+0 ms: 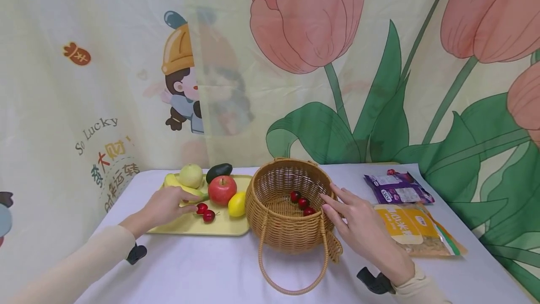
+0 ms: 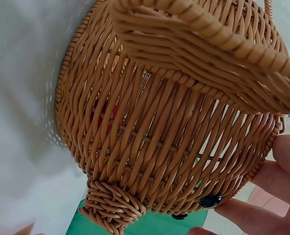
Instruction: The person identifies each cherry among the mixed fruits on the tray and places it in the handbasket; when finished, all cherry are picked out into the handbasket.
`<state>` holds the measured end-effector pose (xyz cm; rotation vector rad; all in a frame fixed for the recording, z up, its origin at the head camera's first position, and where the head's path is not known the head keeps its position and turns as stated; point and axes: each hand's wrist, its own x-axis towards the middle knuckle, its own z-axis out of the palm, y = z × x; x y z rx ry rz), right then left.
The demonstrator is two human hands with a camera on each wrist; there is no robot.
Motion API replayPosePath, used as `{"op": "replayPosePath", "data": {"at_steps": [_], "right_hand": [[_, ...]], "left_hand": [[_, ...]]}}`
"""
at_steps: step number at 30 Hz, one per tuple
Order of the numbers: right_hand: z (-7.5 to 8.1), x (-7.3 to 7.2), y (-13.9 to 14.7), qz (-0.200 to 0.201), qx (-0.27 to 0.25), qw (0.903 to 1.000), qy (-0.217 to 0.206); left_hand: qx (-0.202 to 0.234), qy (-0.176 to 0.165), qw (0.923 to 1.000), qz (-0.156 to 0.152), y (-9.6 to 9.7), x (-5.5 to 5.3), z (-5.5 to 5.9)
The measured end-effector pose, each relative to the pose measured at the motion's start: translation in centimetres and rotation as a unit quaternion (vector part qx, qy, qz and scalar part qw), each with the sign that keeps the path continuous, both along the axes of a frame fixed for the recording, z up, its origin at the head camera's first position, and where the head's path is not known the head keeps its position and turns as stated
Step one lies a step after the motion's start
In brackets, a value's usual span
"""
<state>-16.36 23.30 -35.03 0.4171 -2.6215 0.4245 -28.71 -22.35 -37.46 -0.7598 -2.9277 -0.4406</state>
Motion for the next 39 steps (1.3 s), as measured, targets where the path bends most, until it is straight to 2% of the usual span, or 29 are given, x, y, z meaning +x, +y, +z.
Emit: {"op": "replayPosePath", "data": {"at_steps": [7, 13, 16, 26, 39], "right_hand": [[0.0, 0.0, 0.0, 0.003, -0.001, 1.0000, 0.005], [0.0, 0.1, -0.1, 0.002, 0.000, 1.0000, -0.001], [-0.1, 0.1, -0.1, 0.004, 0.000, 1.0000, -0.003], [-0.1, 0.0, -0.1, 0.001, -0.006, 1.0000, 0.001], [0.0, 0.0, 0.0, 0.001, -0.003, 1.0000, -0.001]], "left_hand": [[-0.017, -0.009, 0.9998, 0.007, 0.8, -0.2, -0.2], [-0.009, -0.048, 0.9987, 0.012, 1.4, -0.3, -0.8], [-0.003, -0.053, 0.9985, 0.014, 1.4, -0.3, -1.2], [-0.008, -0.020, 0.9998, 0.002, 1.6, -0.5, -1.3], [-0.005, -0.014, 0.9999, -0.006, 1.4, -0.6, -1.4]]}}
